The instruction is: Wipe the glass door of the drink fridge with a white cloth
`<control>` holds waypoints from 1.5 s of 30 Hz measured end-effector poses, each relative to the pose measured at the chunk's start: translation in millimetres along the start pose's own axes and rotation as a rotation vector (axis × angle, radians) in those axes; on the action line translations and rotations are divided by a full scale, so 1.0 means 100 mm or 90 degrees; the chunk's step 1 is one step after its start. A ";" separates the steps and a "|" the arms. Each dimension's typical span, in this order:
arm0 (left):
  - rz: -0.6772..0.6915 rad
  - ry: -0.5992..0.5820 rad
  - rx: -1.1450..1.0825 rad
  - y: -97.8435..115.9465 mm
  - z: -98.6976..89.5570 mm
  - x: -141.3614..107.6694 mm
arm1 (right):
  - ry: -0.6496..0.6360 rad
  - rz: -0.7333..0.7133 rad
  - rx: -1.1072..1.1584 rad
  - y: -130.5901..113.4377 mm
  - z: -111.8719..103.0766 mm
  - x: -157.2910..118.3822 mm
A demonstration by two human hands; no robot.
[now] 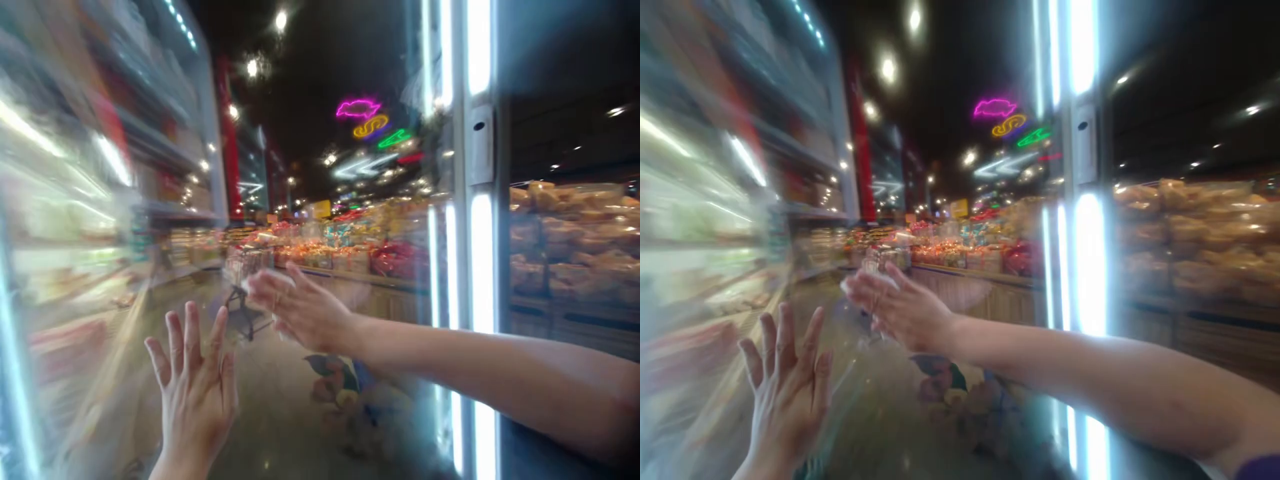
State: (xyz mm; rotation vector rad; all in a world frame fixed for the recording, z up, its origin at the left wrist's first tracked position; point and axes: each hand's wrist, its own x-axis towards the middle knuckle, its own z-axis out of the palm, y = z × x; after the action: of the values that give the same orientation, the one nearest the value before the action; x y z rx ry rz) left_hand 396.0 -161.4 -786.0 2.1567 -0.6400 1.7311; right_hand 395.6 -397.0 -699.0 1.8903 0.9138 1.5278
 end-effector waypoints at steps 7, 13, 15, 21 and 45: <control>0.058 0.026 0.058 -0.18 0.09 -0.01 | -0.008 -0.055 0.011 -0.14 0.00 0.13; 0.069 0.039 0.081 -0.23 0.10 -0.15 | -0.001 0.061 0.019 0.08 -0.03 0.01; 0.059 0.040 0.079 -0.22 0.11 -0.16 | 0.011 0.115 0.022 0.09 -0.01 -0.03; 0.040 0.025 0.061 -0.23 0.15 -0.38 | -0.042 -0.230 0.032 -0.32 0.09 -0.35; 0.024 0.012 0.086 -0.28 0.22 -1.05 | -0.017 -0.115 0.033 -0.77 0.18 -0.26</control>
State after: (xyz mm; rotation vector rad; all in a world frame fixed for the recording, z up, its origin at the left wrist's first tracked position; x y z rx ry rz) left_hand 410.6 -131.8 -891.7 2.2286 -0.5770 1.8615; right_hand 396.9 -368.4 -777.5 1.8048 1.0900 1.3822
